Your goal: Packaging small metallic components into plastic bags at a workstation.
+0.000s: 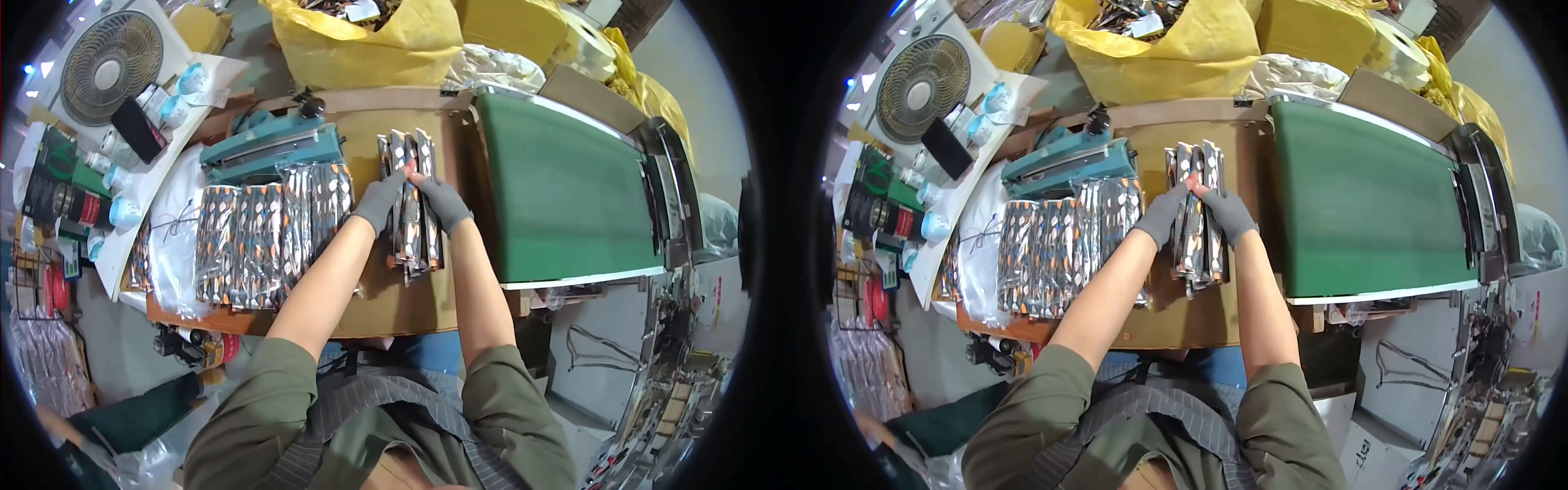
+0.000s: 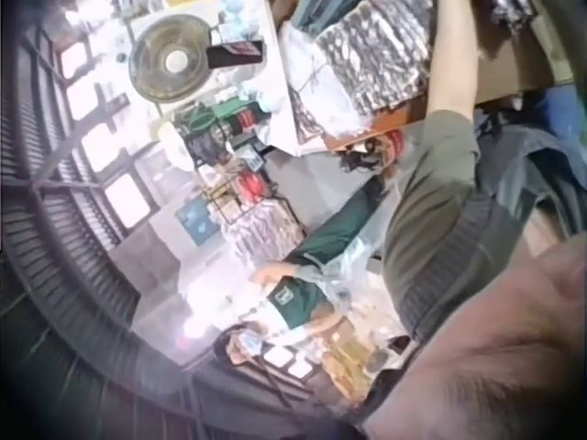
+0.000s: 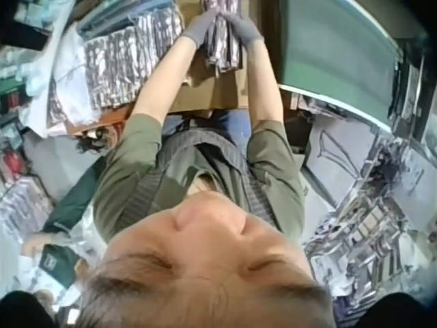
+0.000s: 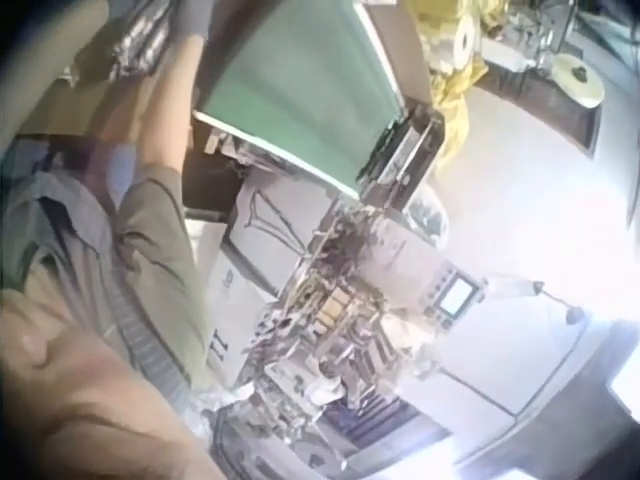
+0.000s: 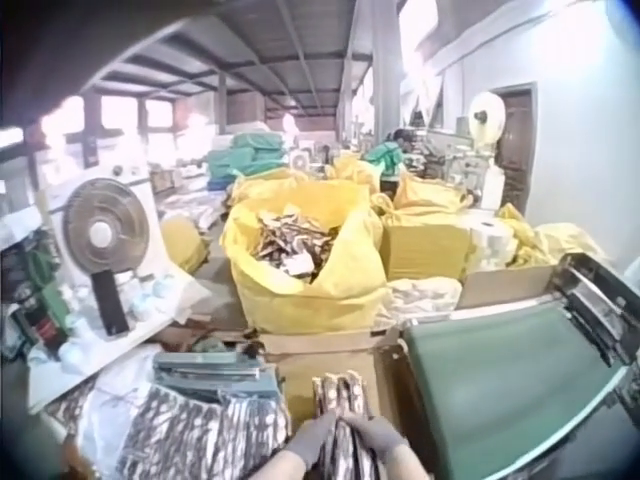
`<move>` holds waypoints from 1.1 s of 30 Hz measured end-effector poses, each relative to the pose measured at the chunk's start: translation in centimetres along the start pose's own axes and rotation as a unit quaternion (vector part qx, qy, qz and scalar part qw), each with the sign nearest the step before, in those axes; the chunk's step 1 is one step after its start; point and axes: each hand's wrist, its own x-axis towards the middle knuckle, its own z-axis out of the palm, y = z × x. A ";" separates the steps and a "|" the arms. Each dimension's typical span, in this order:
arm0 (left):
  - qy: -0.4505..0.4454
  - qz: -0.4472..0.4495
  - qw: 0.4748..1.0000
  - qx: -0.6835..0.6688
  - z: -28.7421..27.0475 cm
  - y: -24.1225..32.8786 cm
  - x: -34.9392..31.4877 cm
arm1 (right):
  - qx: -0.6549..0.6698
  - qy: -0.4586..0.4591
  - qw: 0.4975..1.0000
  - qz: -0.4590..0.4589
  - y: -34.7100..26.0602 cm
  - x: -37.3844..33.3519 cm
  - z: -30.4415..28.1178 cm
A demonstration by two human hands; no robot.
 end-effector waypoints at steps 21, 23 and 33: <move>-0.385 0.052 0.920 -0.053 -8.3 0.4 -23.3 | -0.006 -0.064 0.960 -0.273 -6.4 -21.4 14.7; -0.375 0.036 0.911 -0.166 -10.6 -3.2 -23.6 | 0.025 -0.275 0.959 -0.068 -4.5 -18.5 14.8; 0.295 0.248 0.830 0.404 -54.2 -4.1 -19.8 | -0.020 -0.343 0.931 -0.123 2.3 -15.0 21.8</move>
